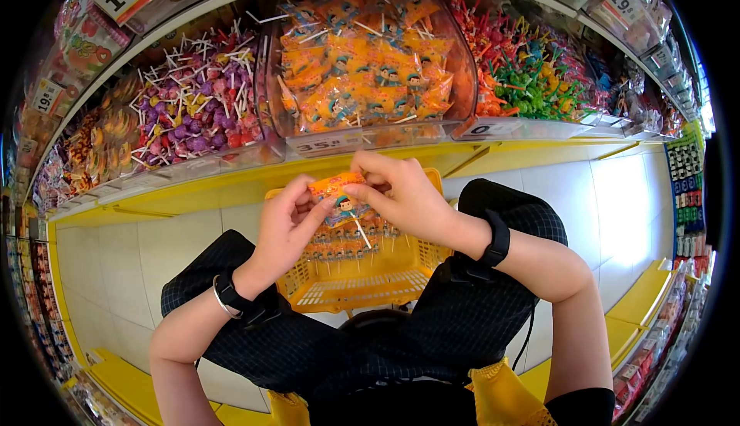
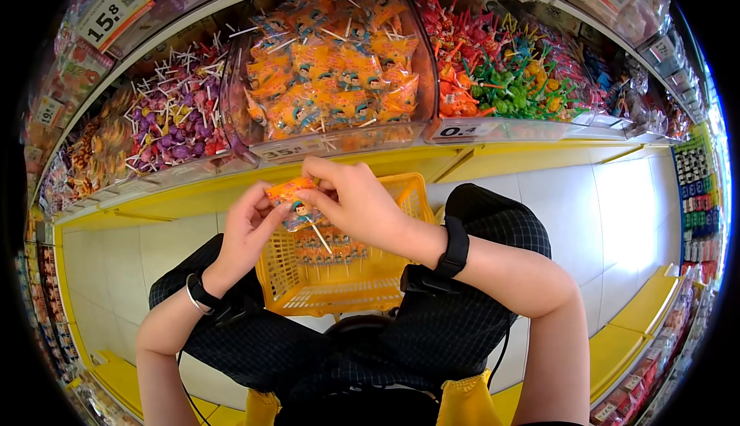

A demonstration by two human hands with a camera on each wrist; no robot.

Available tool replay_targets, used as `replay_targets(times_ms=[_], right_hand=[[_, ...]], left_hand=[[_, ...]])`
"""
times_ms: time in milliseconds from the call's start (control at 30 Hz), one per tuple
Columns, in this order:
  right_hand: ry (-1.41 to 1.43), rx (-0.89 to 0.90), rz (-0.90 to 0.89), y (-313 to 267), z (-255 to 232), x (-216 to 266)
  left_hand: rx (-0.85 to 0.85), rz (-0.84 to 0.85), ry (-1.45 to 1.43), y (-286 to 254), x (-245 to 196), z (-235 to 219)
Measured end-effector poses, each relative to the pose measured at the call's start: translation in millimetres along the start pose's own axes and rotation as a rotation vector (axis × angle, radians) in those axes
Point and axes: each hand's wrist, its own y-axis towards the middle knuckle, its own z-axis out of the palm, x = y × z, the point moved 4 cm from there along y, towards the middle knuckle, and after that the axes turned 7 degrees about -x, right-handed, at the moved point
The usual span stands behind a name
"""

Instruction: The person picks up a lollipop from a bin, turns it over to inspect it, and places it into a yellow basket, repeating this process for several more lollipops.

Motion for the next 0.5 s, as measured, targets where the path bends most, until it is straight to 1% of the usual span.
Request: replay_targets(times_ms=[33,100,133,233,300,333,400,433,467,500], right_hand=[[0.0,0.003,-0.004,0.5,1.7,-2.1],[0.07,-0.072,-0.063,1.0,1.2,-2.4],[0.07,-0.067,-0.068,1.6,1.0,-1.2],[0.1,-0.072,-0.052,2.3,1.1,-0.3],[0.159,-0.122,-0.044,1.8,1.3,-1.1],[0.165,-0.111,-0.045,0.6,0.6,-1.7],[0.105,-0.113,-0.033,0.4,0.7,-4.7],[0.103,-0.097,0.013,-0.6,2.1,-9.0],[0.103,-0.097,0.012,-0.5,3.4,-10.5],[0.165,-0.123,0.019,2.8,4.8,-9.0]], left_hand=[[0.002,0.009,0.012,0.8,-0.2,0.0],[0.001,0.02,0.024,3.2,0.9,0.3],[0.0,0.036,0.031,4.3,1.5,0.3],[-0.019,0.054,0.031,4.8,0.7,0.6],[-0.037,0.053,0.024,5.4,-0.6,2.8],[-0.042,0.058,-0.013,5.6,-3.1,4.8],[-0.068,0.053,-0.022,6.6,-6.5,2.6],[-0.039,0.058,0.011,5.2,-6.0,3.1],[-0.012,0.063,0.04,5.1,-3.6,4.5],[-0.04,0.114,0.007,5.3,-2.8,5.4]])
